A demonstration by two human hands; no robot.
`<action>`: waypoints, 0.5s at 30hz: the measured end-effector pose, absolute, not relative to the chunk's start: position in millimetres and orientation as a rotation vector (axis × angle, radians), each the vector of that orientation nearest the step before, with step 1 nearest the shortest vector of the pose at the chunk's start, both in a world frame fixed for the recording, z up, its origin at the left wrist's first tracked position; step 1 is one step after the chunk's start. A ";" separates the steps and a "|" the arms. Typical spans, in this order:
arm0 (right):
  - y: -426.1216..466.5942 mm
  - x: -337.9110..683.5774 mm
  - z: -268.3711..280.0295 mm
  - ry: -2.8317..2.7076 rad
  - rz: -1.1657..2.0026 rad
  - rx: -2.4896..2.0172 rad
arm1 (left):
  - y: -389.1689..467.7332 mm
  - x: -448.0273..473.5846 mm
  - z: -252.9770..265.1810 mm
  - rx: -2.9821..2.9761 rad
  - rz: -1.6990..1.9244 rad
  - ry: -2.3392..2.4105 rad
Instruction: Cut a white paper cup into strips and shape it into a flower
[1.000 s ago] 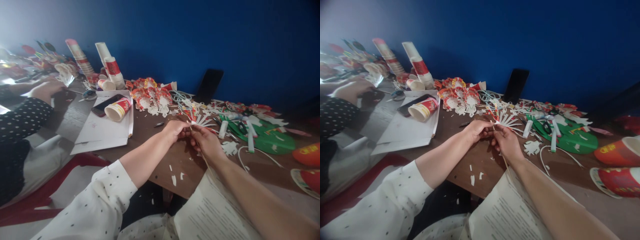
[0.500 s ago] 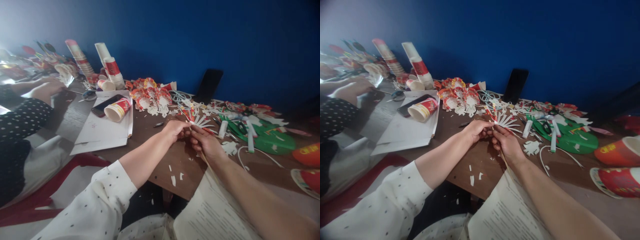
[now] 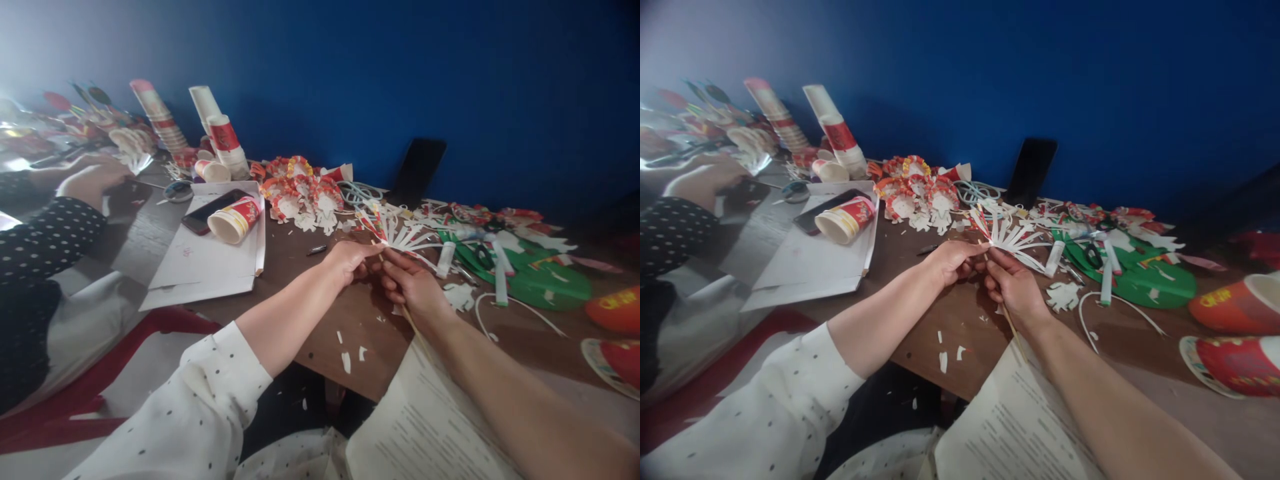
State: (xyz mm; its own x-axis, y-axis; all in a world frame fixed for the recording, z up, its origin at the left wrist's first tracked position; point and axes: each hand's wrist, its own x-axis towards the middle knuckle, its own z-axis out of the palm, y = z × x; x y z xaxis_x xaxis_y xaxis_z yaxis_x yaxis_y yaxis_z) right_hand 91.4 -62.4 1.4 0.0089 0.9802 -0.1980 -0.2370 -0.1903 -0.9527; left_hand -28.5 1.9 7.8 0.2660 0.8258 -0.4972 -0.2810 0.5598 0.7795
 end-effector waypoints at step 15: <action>-60.9 96.6 -5.3 -0.982 1.306 -1.258 | -0.8 -36.4 16.0 0.759 0.807 1.043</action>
State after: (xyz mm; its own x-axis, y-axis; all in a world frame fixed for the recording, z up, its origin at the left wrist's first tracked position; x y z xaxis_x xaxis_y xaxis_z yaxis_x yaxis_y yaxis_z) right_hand 96.6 -60.9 -5.3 0.0763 0.9859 -0.1487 -0.1309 -0.1380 -0.9817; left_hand -36.4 -0.8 16.0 0.2857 0.8546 -0.4336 -0.2043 0.4964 0.8437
